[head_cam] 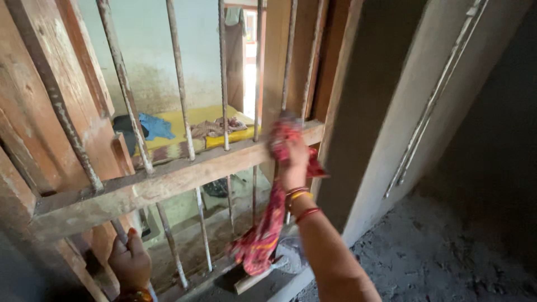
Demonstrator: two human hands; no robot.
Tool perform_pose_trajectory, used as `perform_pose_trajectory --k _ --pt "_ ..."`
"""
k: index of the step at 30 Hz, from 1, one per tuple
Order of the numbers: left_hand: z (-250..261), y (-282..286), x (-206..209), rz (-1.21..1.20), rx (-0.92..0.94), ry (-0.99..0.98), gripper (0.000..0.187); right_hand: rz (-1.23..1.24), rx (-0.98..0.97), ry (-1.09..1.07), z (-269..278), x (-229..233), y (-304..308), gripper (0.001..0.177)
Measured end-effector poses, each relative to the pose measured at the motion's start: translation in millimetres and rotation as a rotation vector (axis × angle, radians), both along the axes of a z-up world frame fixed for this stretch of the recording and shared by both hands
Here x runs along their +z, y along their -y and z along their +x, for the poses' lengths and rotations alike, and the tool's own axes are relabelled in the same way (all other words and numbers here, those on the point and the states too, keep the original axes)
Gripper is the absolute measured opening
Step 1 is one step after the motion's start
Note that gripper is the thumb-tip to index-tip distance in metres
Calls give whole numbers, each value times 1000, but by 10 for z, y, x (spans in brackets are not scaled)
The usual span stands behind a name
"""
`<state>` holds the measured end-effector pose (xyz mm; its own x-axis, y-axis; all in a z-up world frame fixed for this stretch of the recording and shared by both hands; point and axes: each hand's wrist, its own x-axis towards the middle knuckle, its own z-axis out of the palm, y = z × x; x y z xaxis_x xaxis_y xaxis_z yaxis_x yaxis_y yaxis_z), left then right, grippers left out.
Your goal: The person cleans a metal window frame using a cloth and a trowel. They wipe the frame and bars with a patterned cloth, then scrape the surface with a trowel, repeating the process across different sections of the frame.
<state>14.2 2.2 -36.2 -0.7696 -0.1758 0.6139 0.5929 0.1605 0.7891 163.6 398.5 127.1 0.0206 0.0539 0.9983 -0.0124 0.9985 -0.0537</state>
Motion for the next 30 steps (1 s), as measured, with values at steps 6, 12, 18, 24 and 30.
perform_pose_trajectory --k 6,12,18,24,30 --pt "-93 -41 -131 -3 88 -130 38 -908 1174 -149 -296 288 409 23" --pt "-179 46 -214 -101 58 -67 40 -140 68 387 -352 372 1621 31" --pt "-99 109 -192 -72 -55 -86 38 -177 24 555 340 471 668 51" --pt "27 34 -23 -258 143 -83 31 -462 113 440 326 -37 574 49" --pt "1645 -397 -390 -351 48 409 58 -565 355 431 480 -16 989 44"
